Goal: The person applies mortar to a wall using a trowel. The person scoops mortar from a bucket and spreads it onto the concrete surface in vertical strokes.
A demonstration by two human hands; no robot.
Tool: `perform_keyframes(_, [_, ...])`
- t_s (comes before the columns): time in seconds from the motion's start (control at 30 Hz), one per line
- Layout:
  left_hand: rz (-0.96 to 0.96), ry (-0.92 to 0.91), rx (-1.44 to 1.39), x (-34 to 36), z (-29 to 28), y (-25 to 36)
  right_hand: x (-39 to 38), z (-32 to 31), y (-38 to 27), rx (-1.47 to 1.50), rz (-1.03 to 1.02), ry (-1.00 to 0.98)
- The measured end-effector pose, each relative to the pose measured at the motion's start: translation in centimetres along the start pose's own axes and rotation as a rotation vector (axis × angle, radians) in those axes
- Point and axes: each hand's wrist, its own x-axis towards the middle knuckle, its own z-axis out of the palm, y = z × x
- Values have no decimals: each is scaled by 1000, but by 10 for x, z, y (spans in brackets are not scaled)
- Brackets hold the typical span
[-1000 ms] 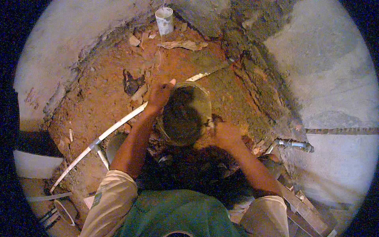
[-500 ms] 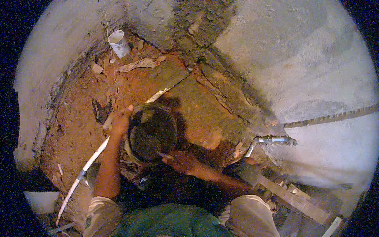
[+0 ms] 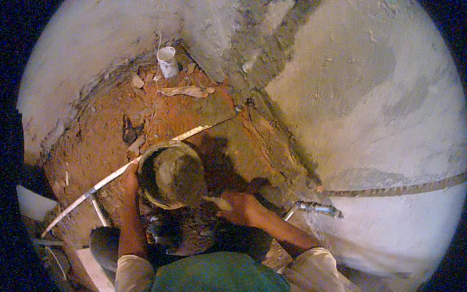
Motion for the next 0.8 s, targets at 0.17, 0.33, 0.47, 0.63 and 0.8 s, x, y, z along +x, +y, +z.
perform_keyframes(0.17, [56, 152, 226, -32, -12, -9, -2, -36, -10, 215, -246, -371])
perform_keyframes(0.33, [28, 219, 265, -56, 23, 46, 23, -62, 43, 354, -70, -439])
perform_keyframes(0.47, [28, 99, 114, -31, 6, 10, 56, -88, 155, 919, 204, -67])
perform_keyframes(0.63, [30, 102, 111, -43, 21, 31, -28, -88, 122, 900, 254, 343])
perform_keyframes(0.8, [-30, 55, 71, -33, 29, 32, -59, -22, 84, 888, 400, 231])
